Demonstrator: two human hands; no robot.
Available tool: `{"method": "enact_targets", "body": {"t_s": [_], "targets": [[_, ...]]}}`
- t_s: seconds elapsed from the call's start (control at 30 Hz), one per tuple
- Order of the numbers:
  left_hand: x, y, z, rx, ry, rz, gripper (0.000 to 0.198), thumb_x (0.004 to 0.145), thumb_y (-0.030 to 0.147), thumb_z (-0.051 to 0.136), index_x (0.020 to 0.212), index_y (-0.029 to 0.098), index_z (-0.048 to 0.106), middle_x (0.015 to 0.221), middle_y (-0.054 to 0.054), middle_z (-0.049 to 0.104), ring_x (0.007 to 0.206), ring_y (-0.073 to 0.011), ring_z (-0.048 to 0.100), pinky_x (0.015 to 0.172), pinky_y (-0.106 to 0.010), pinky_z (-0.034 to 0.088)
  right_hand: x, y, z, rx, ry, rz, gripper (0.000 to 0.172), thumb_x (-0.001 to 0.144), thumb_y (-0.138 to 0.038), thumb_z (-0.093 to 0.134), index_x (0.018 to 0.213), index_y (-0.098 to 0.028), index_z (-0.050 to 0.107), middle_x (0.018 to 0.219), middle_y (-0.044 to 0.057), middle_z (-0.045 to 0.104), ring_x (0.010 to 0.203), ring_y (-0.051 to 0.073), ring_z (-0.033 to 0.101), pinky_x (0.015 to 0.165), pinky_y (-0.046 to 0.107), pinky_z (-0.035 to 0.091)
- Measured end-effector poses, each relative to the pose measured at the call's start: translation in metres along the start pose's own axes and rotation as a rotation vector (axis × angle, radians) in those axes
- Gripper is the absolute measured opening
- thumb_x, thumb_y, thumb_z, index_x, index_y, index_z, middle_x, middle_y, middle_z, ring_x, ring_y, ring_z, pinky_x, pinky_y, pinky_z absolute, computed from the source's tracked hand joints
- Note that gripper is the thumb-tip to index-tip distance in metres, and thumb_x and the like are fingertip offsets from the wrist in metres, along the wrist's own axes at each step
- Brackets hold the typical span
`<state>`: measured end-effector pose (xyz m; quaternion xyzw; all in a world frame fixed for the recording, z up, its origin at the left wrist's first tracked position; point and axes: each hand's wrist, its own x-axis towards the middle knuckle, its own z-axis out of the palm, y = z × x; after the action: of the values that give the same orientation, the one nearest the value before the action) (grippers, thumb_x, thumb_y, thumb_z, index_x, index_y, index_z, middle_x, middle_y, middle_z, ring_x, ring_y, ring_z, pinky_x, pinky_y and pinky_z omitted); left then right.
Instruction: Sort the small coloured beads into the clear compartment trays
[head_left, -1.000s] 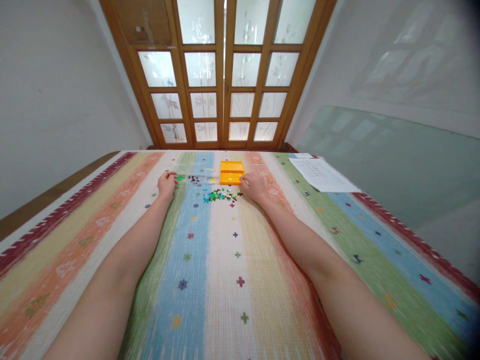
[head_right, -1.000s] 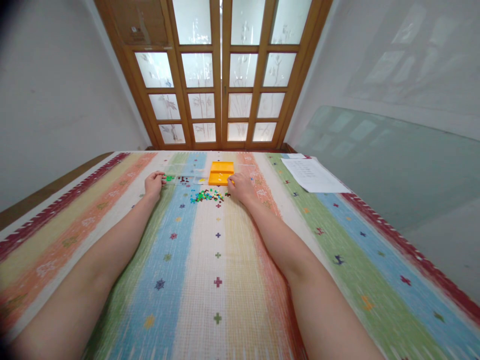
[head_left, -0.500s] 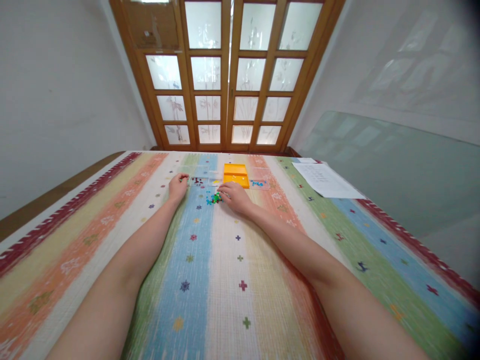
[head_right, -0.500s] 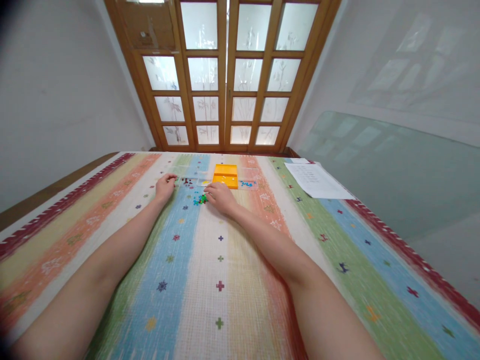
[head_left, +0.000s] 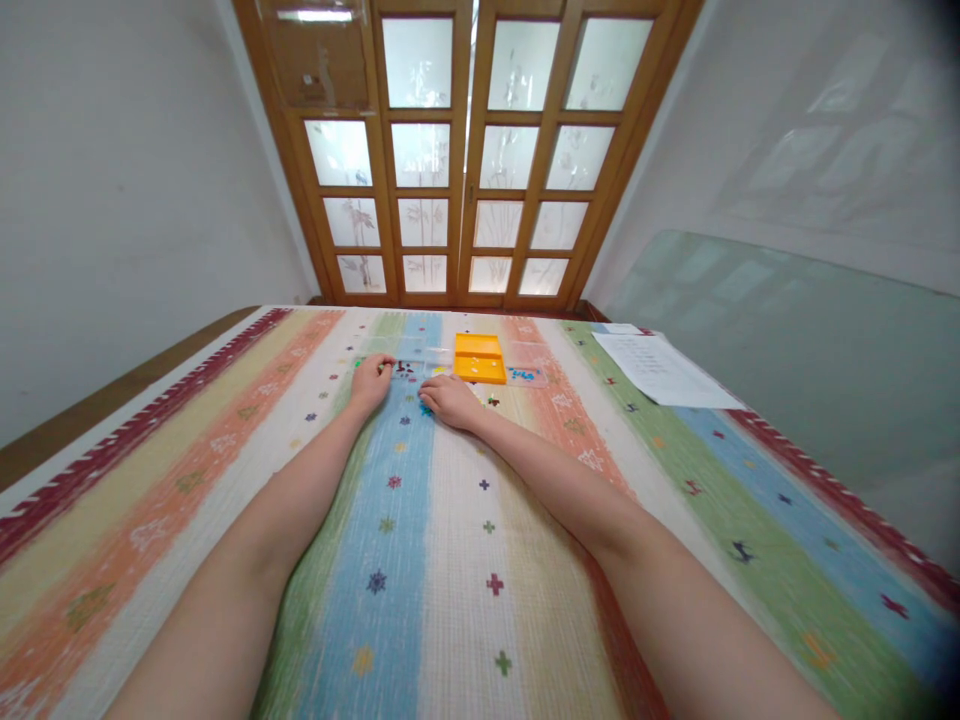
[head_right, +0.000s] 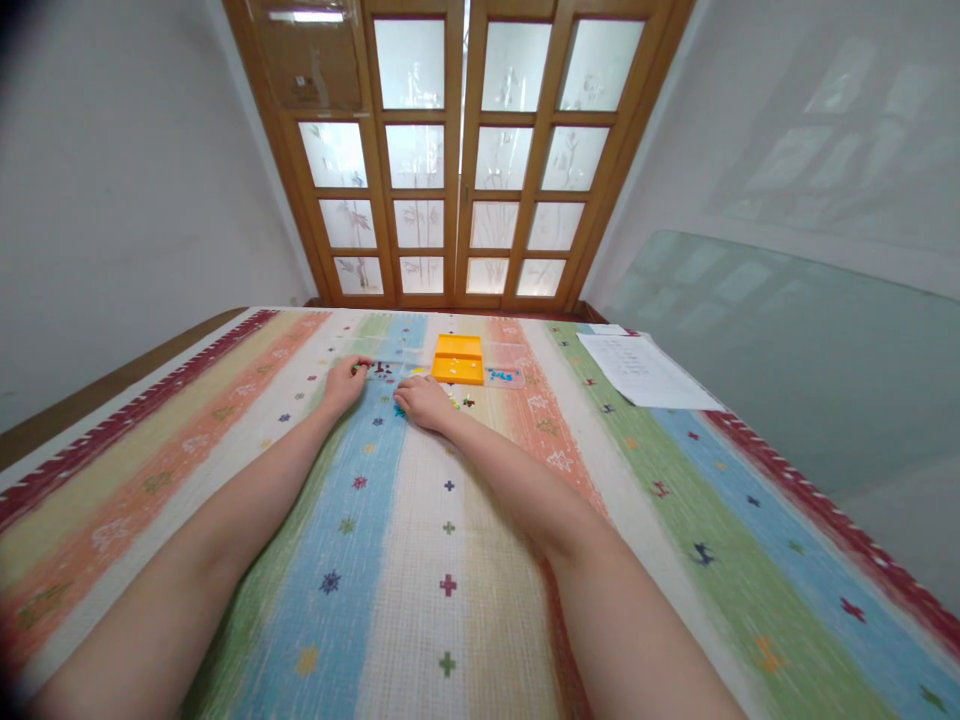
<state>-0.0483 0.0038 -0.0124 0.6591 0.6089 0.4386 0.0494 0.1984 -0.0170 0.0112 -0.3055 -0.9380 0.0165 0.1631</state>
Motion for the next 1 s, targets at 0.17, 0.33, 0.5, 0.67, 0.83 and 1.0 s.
{"method": "enact_targets", "body": {"t_s": [0.17,0.33,0.5,0.67,0.83,1.0], "targets": [[-0.002,0.007,0.0,0.003,-0.045,0.03,0.026,0.095,0.021,0.053,0.104,0.019,0.077,0.108,-0.009,0.077,0.092,-0.023,0.067,0.093,-0.036,0.052,-0.001,-0.004,0.0,-0.079,-0.005,0.0,0.035,0.112,-0.033,0.045,0.113,-0.02,0.077,0.116,0.01,0.074,0.113,0.024,0.061,0.099,0.036,0.036],[-0.005,0.011,0.001,0.016,-0.08,0.065,0.026,0.096,0.021,0.053,0.106,0.019,0.077,0.108,-0.008,0.077,0.089,-0.0224,0.066,0.092,-0.037,0.052,-0.003,0.0,-0.002,-0.054,0.063,-0.009,0.035,0.113,-0.033,0.044,0.117,-0.02,0.076,0.118,0.01,0.073,0.114,0.024,0.061,0.1,0.037,0.036],[-0.008,0.017,0.004,0.032,-0.146,0.137,0.026,0.096,0.023,0.053,0.107,0.02,0.077,0.109,-0.008,0.075,0.091,-0.0229,0.066,0.092,-0.038,0.052,-0.009,0.031,-0.022,0.011,0.24,0.135,0.041,0.113,-0.036,0.04,0.122,-0.02,0.077,0.126,0.012,0.072,0.116,0.026,0.062,0.101,0.038,0.041],[-0.014,0.033,0.005,0.05,-0.237,0.229,0.026,0.097,0.022,0.053,0.108,0.021,0.077,0.109,-0.008,0.074,0.101,-0.0248,0.067,0.097,-0.039,0.051,-0.038,0.079,-0.041,0.043,0.463,0.322,0.049,0.112,-0.036,0.034,0.117,-0.017,0.079,0.123,0.014,0.073,0.112,0.027,0.065,0.102,0.038,0.047],[-0.022,0.054,0.006,0.104,-0.358,0.346,0.027,0.099,0.024,0.053,0.11,0.021,0.077,0.112,-0.008,0.073,0.105,-0.0245,0.067,0.098,-0.039,0.052,-0.08,0.112,-0.044,0.008,0.556,0.527,0.048,0.109,-0.036,0.035,0.116,-0.019,0.079,0.124,0.013,0.075,0.114,0.027,0.063,0.103,0.038,0.047],[-0.028,0.066,0.009,0.12,-0.447,0.517,0.029,0.101,0.026,0.052,0.114,0.021,0.077,0.12,-0.01,0.072,0.117,-0.0256,0.063,0.107,-0.042,0.049,-0.093,0.127,-0.044,-0.058,0.437,0.745,0.045,0.107,-0.032,0.039,0.107,-0.018,0.082,0.117,0.013,0.077,0.104,0.025,0.065,0.088,0.032,0.046]]}}
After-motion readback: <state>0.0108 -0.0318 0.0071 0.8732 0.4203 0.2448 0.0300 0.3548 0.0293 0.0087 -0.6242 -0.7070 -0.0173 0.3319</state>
